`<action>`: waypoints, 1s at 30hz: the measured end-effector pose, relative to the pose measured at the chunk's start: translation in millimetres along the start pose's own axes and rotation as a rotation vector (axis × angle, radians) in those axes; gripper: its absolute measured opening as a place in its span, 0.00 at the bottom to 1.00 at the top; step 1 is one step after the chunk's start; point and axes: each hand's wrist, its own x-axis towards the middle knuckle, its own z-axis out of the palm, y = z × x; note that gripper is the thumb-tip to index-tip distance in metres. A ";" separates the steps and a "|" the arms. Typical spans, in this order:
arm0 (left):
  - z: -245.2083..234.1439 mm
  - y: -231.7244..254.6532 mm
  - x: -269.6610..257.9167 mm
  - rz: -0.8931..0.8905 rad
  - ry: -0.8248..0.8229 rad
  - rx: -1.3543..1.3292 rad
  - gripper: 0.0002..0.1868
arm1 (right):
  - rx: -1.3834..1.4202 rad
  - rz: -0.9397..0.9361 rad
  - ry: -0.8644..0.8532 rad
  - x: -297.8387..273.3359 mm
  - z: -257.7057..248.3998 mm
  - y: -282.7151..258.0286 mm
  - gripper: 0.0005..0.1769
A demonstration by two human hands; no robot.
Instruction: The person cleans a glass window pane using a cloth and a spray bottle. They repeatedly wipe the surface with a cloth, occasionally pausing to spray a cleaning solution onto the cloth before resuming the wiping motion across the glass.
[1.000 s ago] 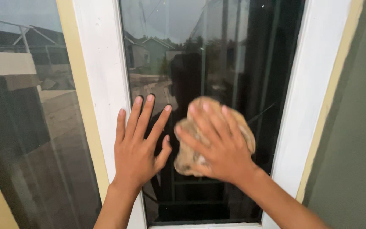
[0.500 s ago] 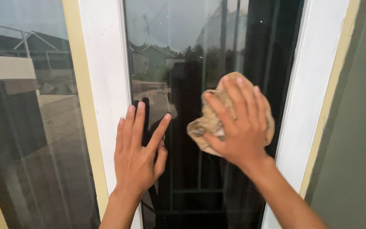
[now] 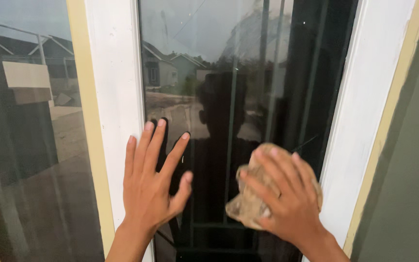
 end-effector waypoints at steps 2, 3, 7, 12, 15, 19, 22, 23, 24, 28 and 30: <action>1.6 -1.0 -0.3 0.051 -0.001 -0.049 0.37 | -0.035 0.084 0.031 23.4 -1.6 3.9 0.40; 2.3 -2.0 -1.0 0.077 -0.006 -0.075 0.40 | -0.047 0.113 0.022 37.5 1.3 3.0 0.41; 7.2 -3.1 -3.6 0.152 0.031 -0.179 0.50 | 0.113 0.096 -0.063 82.8 13.8 -25.0 0.49; 23.0 19.7 -5.8 0.065 -0.073 0.017 0.44 | 0.621 0.035 -0.312 87.1 2.8 -17.1 0.49; 26.7 34.7 7.7 0.026 -0.156 0.074 0.47 | 0.237 0.006 -0.195 68.6 -11.5 18.2 0.45; 33.6 56.2 41.5 0.018 -0.059 -0.030 0.48 | -0.253 0.087 -0.066 41.9 -44.0 64.5 0.36; 47.9 81.3 67.6 0.033 -0.025 0.136 0.40 | -0.268 0.193 -0.063 29.7 -49.1 79.9 0.31; 56.5 89.1 77.5 0.048 -0.032 0.251 0.37 | -0.246 0.218 -0.069 27.5 -45.8 84.1 0.30; 63.2 97.1 83.1 0.065 -0.036 0.367 0.35 | -0.223 0.242 -0.072 25.1 -43.4 87.8 0.29; 77.7 114.0 77.5 0.173 -0.037 0.082 0.31 | -0.243 0.276 -0.066 20.0 -36.7 93.0 0.31; 76.7 116.2 55.9 0.163 -0.049 -0.231 0.39 | -0.219 0.264 -0.036 18.8 -36.5 92.7 0.31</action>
